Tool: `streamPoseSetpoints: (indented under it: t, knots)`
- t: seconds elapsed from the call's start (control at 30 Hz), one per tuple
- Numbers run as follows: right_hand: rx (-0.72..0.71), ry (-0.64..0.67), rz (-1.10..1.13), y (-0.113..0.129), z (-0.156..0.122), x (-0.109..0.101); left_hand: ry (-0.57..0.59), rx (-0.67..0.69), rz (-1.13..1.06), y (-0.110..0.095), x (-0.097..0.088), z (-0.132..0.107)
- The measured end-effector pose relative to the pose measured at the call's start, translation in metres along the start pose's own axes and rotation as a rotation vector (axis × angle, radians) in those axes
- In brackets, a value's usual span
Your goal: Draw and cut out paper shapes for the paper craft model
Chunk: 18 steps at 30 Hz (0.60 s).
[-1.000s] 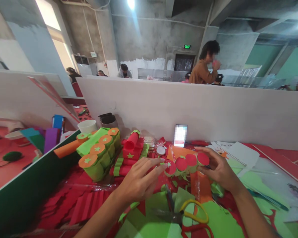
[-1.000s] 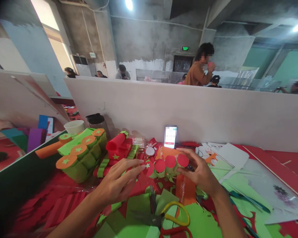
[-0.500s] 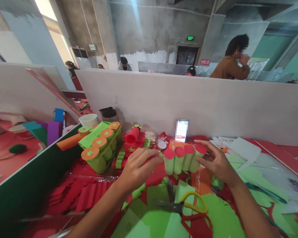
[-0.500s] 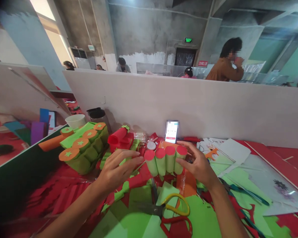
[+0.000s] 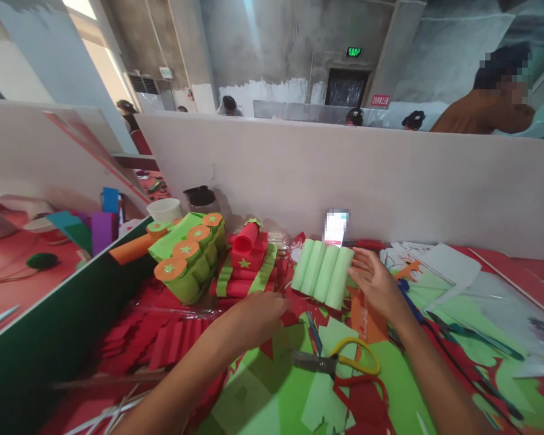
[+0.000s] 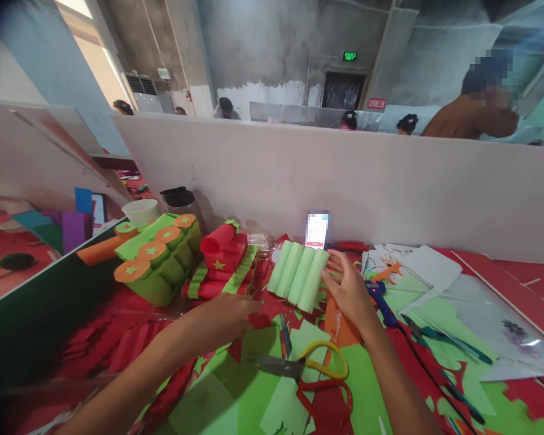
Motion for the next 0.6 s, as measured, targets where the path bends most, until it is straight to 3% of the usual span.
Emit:
streamPoseSetpoints:
  t: [0.1,0.27,0.43,0.53,0.6]
  knots:
    - [-0.008,0.044,-0.086,0.002,-0.001,-0.002,0.123,-0.020,0.001,-0.001,0.009,0.001]
    - [0.056,0.149,-0.190,0.005,-0.005,-0.001,0.156,-0.069,-0.010,-0.003,0.020,0.007]
    - [0.048,0.420,-0.404,0.019,-0.013,0.005,0.209,-0.034,-0.019,-0.004,0.017,0.006]
    - [-0.026,0.616,-0.507,0.035,-0.021,0.012,0.260,0.036,-0.083,-0.001,0.014,0.002]
    - [-0.083,0.720,-0.554,0.048,-0.027,0.018,0.231,0.023,-0.092,0.003,0.013,-0.002]
Point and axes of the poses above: each hand's wrist, its own z-axis towards the middle knuckle, its own x-axis out of the palm, y = z × x, the point moved 1 cm from there along z, towards the middle knuckle, and after that the axes turned 12 degrees about y, right-handed, at the moved point
